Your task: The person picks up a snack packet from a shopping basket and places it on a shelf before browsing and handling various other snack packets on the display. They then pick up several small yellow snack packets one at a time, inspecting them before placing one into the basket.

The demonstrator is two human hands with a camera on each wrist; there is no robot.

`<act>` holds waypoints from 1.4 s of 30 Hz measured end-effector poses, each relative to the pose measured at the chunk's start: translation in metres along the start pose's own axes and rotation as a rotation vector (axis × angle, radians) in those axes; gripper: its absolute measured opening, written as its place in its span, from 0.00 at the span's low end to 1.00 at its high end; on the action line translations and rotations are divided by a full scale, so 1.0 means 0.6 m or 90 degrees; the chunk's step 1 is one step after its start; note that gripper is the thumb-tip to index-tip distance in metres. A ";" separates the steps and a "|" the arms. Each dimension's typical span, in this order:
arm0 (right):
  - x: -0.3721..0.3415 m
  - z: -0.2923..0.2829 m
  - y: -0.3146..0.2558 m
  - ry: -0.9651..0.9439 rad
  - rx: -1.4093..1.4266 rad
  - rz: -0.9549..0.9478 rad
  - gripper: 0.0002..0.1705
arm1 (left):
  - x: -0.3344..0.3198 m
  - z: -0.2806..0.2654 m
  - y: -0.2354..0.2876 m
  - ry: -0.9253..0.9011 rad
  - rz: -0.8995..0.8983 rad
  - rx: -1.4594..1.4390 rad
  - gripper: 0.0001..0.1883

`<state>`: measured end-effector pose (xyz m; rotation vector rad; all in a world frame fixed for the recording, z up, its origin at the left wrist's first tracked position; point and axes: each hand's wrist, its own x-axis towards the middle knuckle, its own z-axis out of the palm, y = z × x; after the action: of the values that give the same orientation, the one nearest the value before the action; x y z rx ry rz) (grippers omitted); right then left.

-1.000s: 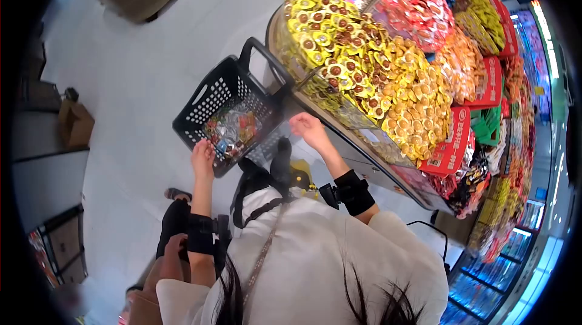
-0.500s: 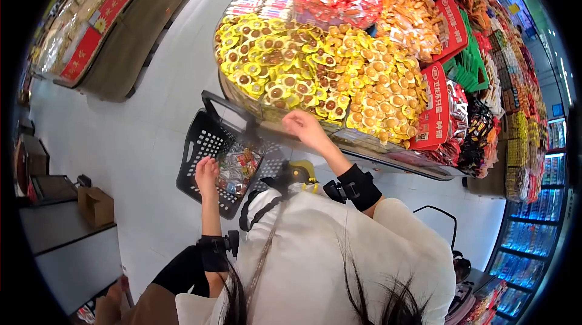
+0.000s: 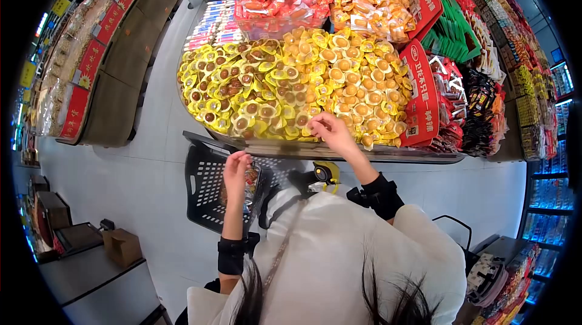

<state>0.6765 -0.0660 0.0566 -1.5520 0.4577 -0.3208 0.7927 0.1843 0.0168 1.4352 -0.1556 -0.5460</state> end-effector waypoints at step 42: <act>-0.062 -0.140 -0.078 0.366 0.005 -0.039 0.08 | 0.380 0.363 0.121 -0.181 0.440 0.537 0.21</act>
<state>0.6084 -0.1225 0.1093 -1.4553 0.8519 -0.8230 0.9179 -0.1094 0.0692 1.9535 -1.1710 -0.0827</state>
